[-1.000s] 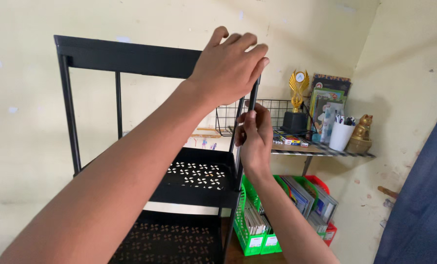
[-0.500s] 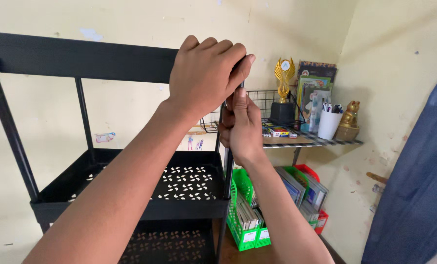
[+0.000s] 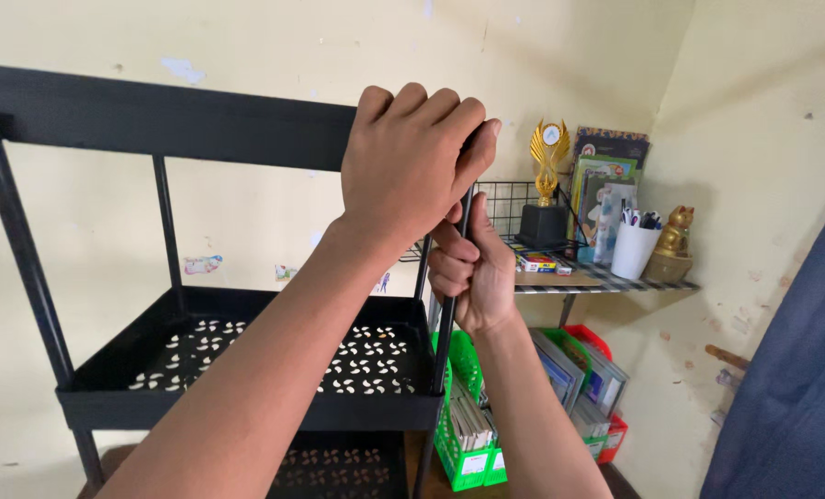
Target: The person assembles a black three-tier metal shelf by attaching the top frame to the vertical supports and securing it with clips. The person then positions the completed shelf on a wooden table.
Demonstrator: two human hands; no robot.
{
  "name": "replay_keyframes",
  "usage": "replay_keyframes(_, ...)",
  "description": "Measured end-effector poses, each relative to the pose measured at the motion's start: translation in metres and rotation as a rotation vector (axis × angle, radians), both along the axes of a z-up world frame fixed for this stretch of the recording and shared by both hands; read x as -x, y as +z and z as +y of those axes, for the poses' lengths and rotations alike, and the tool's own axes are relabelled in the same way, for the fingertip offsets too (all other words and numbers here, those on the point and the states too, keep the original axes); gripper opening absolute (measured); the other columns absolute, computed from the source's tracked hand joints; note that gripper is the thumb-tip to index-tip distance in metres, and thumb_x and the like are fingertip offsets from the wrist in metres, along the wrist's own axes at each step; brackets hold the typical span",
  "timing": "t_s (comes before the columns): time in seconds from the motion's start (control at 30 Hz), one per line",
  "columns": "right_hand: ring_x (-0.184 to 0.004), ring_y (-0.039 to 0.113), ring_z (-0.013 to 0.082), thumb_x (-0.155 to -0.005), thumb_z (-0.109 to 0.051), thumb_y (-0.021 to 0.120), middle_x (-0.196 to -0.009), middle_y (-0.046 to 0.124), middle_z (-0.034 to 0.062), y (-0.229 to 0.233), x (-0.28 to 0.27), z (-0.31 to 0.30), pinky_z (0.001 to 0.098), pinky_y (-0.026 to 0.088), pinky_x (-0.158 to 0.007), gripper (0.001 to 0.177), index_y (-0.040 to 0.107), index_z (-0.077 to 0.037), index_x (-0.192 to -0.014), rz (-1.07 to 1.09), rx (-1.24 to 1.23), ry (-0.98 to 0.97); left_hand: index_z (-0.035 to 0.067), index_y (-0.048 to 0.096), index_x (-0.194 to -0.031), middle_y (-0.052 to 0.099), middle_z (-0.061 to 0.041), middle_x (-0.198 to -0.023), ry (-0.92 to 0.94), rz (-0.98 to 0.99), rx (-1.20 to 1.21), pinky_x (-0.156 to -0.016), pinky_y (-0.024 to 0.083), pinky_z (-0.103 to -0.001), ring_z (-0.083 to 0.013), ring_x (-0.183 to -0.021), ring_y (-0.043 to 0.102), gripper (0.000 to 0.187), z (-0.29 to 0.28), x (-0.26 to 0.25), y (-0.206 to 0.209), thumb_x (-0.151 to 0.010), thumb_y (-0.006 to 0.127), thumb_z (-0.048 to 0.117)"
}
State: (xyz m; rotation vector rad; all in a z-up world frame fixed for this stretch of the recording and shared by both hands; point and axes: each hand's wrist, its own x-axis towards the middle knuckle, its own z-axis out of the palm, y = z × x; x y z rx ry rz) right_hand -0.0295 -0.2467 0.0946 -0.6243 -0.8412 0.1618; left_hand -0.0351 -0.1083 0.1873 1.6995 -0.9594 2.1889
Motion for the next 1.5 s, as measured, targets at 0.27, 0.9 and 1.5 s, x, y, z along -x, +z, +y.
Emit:
replay_keyframes(0.27,-0.060,0.039,0.0077,-0.109,-0.039,0.039,-0.074,0.047,-0.0023,-0.042,0.055,0.052,0.0250,0.034,-0.051,0.037,0.055,-0.006,-0.101,-0.049,0.348,-1.269,0.014,0.069,-0.092,0.064,0.002,-0.082,0.027,-0.097,0.025,-0.082,0.039,-0.039,-0.0195,-0.081,0.056,0.023,-0.003,-0.008,-0.002,-0.106,0.070,0.032)
replay_keyframes(0.9,-0.039,0.023,0.0084,-0.102,-0.057,0.036,-0.056,0.028,-0.0028,-0.040,0.034,0.029,0.0280,0.019,-0.033,0.051,0.039,-0.011,-0.079,0.111,0.392,-0.861,0.011,0.065,-0.095,0.060,-0.003,-0.091,0.020,-0.021,0.120,-0.094,0.040,-0.043,-0.0248,-0.092,0.054,0.023,-0.011,-0.002,-0.015,-0.107,0.070,0.030)
replay_keyframes(1.5,-0.037,0.019,0.0000,-0.112,-0.056,0.040,-0.055,0.030,-0.0070,-0.064,-0.027,0.003,0.0196,0.015,-0.031,0.051,0.039,-0.014,-0.084,-0.061,-0.090,0.860,0.011,0.066,-0.095,0.062,-0.003,-0.093,0.023,-0.061,0.124,-0.093,0.042,-0.042,-0.0252,-0.094,0.058,0.023,-0.011,-0.007,-0.018,-0.105,0.071,0.031)
